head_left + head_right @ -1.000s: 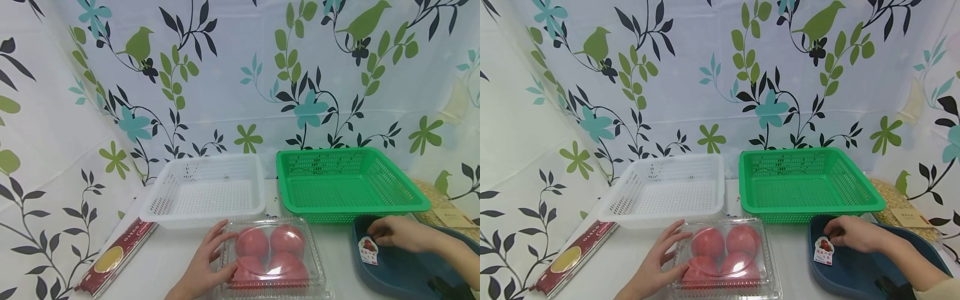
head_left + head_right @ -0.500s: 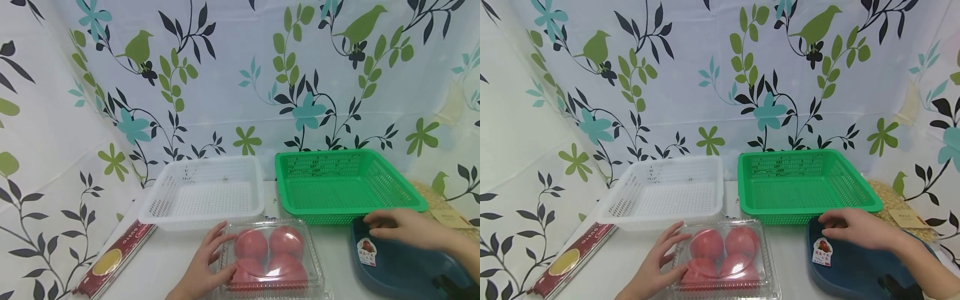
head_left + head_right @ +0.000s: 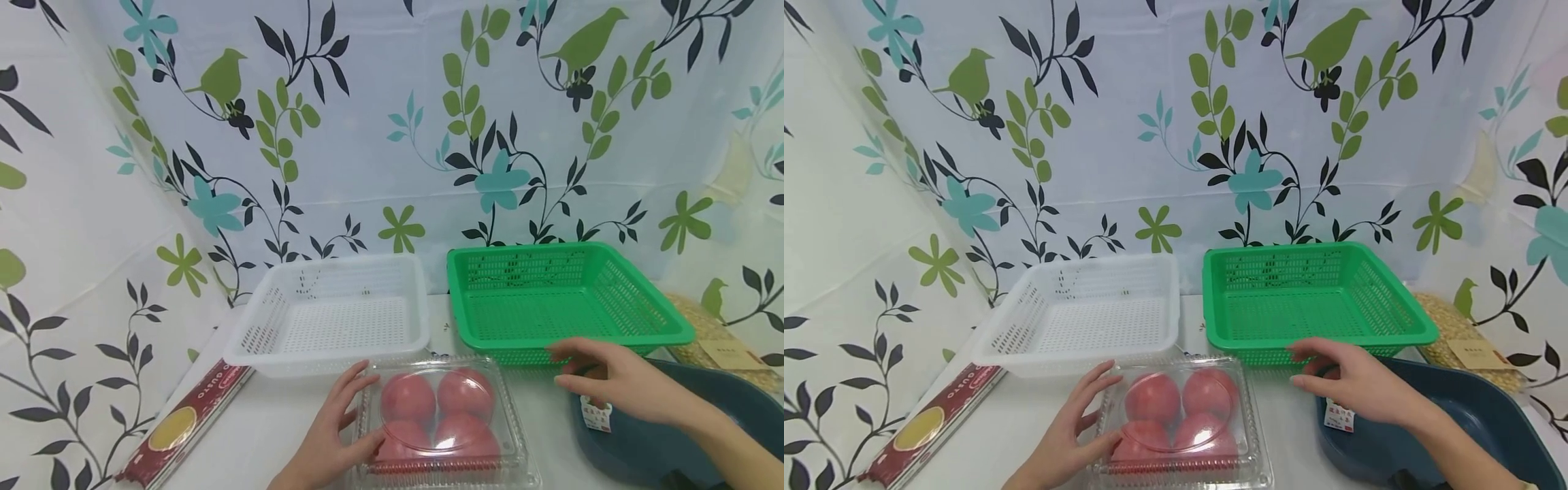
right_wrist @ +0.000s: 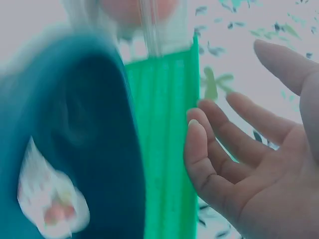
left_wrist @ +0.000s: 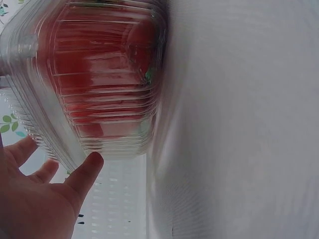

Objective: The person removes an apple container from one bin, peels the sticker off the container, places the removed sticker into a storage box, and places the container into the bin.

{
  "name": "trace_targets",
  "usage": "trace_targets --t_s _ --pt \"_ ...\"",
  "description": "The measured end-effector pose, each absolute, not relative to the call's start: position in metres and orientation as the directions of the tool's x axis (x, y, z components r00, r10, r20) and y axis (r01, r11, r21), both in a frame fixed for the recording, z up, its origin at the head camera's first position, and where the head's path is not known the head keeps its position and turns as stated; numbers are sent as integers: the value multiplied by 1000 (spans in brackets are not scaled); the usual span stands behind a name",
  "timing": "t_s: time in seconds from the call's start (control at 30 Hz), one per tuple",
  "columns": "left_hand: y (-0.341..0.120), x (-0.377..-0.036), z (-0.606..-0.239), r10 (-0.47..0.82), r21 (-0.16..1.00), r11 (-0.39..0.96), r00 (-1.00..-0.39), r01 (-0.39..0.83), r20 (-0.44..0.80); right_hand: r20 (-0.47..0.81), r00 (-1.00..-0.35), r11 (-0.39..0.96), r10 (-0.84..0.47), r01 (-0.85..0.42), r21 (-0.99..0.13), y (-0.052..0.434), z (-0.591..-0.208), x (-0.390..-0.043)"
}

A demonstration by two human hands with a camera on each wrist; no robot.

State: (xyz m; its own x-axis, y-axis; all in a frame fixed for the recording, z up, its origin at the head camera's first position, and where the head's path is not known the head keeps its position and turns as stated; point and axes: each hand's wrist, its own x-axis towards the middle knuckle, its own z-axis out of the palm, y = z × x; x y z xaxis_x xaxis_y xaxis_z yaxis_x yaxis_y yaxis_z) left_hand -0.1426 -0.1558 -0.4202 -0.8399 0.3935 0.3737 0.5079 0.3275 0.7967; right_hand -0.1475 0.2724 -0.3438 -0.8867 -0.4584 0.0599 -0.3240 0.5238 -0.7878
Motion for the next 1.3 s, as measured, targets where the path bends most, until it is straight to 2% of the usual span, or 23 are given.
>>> trace_targets --t_s 0.13,0.4,0.67,0.9,0.97,1.13,1.3 --pt "-157 -142 -421 395 831 298 -853 470 340 48 -899 476 -436 -276 -835 251 -352 -142" --pt "-167 -144 -423 371 970 129 -917 208 147 -17 -921 392 -388 -148 -908 224 -373 -133" --pt "-181 -150 -427 502 993 24 -860 117 90 -14 -925 316 -380 -116 -942 210 -391 -130" --pt "-190 -151 -436 649 998 -61 -758 26 59 -63 -957 335 -284 -38 -941 196 -403 -130" --pt "-191 -151 -438 674 996 -86 -736 6 63 -71 -949 283 -308 -20 -959 194 -407 -130" --pt "-190 -149 -440 671 991 -126 -740 -37 58 -115 -909 151 -401 58 -987 194 -413 -130" --pt "-189 -148 -441 684 980 -177 -728 -90 57 -172 -885 137 -434 124 -983 192 -412 -129"
